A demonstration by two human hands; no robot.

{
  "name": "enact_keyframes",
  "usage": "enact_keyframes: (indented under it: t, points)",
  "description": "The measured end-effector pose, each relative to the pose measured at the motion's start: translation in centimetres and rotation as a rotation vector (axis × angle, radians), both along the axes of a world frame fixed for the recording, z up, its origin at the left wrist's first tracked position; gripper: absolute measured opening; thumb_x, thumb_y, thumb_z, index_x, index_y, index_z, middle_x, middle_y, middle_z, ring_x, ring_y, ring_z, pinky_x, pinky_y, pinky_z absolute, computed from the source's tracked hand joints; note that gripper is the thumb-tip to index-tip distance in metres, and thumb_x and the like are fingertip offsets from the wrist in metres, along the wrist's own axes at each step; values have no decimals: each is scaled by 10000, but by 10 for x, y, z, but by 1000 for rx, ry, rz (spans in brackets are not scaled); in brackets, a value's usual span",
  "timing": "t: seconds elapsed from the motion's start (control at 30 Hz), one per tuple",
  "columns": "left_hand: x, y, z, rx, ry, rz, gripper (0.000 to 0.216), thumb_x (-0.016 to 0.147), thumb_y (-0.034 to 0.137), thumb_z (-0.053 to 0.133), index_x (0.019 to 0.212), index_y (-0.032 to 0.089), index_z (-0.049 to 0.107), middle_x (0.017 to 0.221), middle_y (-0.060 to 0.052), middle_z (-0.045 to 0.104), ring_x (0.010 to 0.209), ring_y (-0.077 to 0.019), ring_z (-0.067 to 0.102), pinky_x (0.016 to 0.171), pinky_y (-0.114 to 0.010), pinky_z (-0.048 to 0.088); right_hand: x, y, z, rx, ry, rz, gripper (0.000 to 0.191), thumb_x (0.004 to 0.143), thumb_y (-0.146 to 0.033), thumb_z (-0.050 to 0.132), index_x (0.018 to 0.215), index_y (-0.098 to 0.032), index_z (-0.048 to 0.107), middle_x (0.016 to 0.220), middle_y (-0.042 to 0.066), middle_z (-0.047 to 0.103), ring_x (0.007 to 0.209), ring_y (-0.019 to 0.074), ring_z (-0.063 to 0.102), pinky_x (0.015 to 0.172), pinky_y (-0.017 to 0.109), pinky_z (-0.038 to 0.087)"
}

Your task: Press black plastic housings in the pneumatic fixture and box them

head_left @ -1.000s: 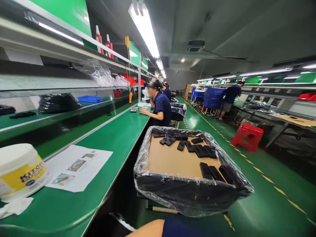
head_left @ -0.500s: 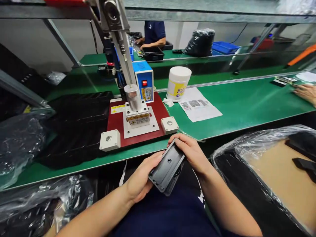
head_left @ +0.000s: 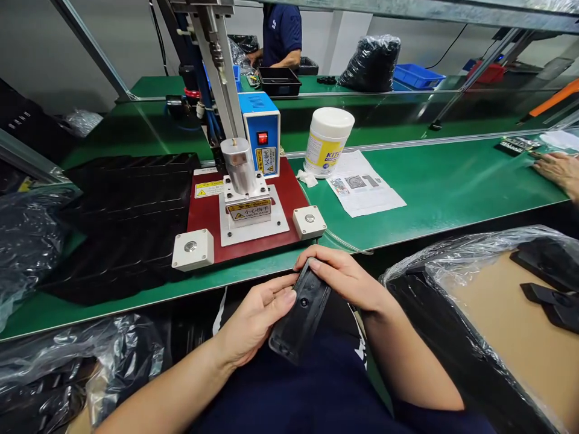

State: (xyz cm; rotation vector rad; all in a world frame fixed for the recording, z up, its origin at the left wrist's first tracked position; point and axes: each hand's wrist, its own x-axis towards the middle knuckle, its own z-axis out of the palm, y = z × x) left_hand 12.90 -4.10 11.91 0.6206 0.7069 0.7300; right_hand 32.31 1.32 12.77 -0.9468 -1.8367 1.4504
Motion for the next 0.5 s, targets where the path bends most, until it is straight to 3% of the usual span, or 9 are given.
enact_keyframes:
  t: [0.13, 0.3, 0.5]
  points:
    - [-1, -2, -9, 70, 54, 71, 516, 882, 344, 654, 1335, 124, 537, 1294, -159, 615, 1224, -281, 561, 1076, -403, 415, -5, 0, -3, 47, 8, -53, 221, 984, -334, 472, 984, -192, 641, 947, 34, 626, 904, 197, 587, 810, 294, 455]
    - [-2, -8, -18, 202, 187, 173, 547, 879, 380, 653, 1353, 148, 505, 1331, -137, 594, 1244, -255, 550, 1102, -384, 410, -16, -13, -17, -7, -8, -259, 278, 948, -353, 545, 1189, -216, 563, 1064, 38, 608, 970, 205, 569, 846, 308, 455]
    - [5, -16, -28, 425, 433, 237, 526, 902, 375, 617, 1382, 215, 476, 1350, -87, 582, 1210, -207, 573, 1037, -306, 469, -34, -35, -42, -58, 209, -485, 312, 987, -391, 470, 1252, -235, 521, 1014, 21, 584, 887, 181, 557, 807, 291, 465]
